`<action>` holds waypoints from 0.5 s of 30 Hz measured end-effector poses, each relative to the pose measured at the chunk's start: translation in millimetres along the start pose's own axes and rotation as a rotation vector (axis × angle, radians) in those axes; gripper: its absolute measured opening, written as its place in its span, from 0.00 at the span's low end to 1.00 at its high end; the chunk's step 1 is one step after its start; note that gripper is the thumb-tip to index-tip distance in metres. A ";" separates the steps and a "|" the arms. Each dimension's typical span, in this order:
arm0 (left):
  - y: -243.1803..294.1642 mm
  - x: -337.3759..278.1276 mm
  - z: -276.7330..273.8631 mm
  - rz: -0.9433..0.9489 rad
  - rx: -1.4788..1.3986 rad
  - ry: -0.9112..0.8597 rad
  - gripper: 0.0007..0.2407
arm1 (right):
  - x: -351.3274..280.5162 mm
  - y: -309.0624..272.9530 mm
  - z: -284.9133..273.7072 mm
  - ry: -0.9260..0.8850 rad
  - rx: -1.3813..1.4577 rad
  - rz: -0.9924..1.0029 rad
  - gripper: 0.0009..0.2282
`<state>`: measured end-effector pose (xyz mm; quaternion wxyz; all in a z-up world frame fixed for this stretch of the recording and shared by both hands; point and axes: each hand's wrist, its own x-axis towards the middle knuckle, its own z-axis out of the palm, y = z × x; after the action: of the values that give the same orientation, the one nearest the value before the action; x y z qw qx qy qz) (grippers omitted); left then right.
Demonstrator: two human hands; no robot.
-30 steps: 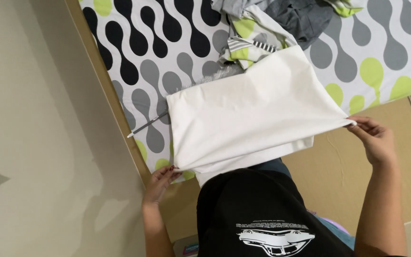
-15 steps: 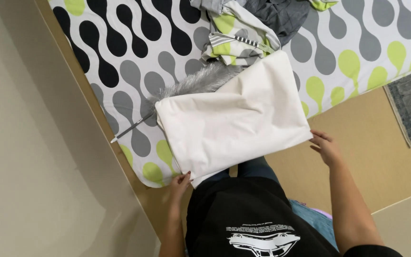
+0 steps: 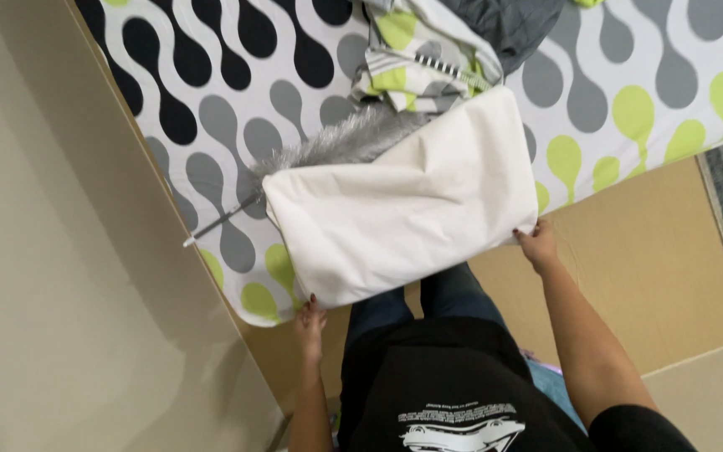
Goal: Remove a pillowcase from a pillow, dust the pillow with a duster, and then fold the pillowcase.
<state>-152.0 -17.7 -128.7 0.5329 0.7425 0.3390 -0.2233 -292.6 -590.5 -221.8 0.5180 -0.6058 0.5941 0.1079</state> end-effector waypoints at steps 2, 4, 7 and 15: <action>4.8 -1.3 -1.7 -0.137 -0.015 -0.008 0.31 | -3.4 0.1 -6.5 0.018 -0.095 -0.113 0.27; 6.8 4.8 6.2 -0.130 0.049 -0.042 0.32 | -16.4 -35.9 -14.4 0.003 -0.175 -0.069 0.31; -1.7 3.3 8.7 -0.117 0.054 0.024 0.32 | -27.3 -48.8 -17.1 0.004 -0.229 -0.021 0.39; -8.8 -2.0 8.0 -0.009 0.376 -0.030 0.32 | 25.6 -13.6 -6.6 -0.047 -0.195 -0.021 0.30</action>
<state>-159.6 -24.0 -135.7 0.3884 0.8242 0.2867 -0.2960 -277.5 -614.4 -231.2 0.4715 -0.6568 0.5622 0.1738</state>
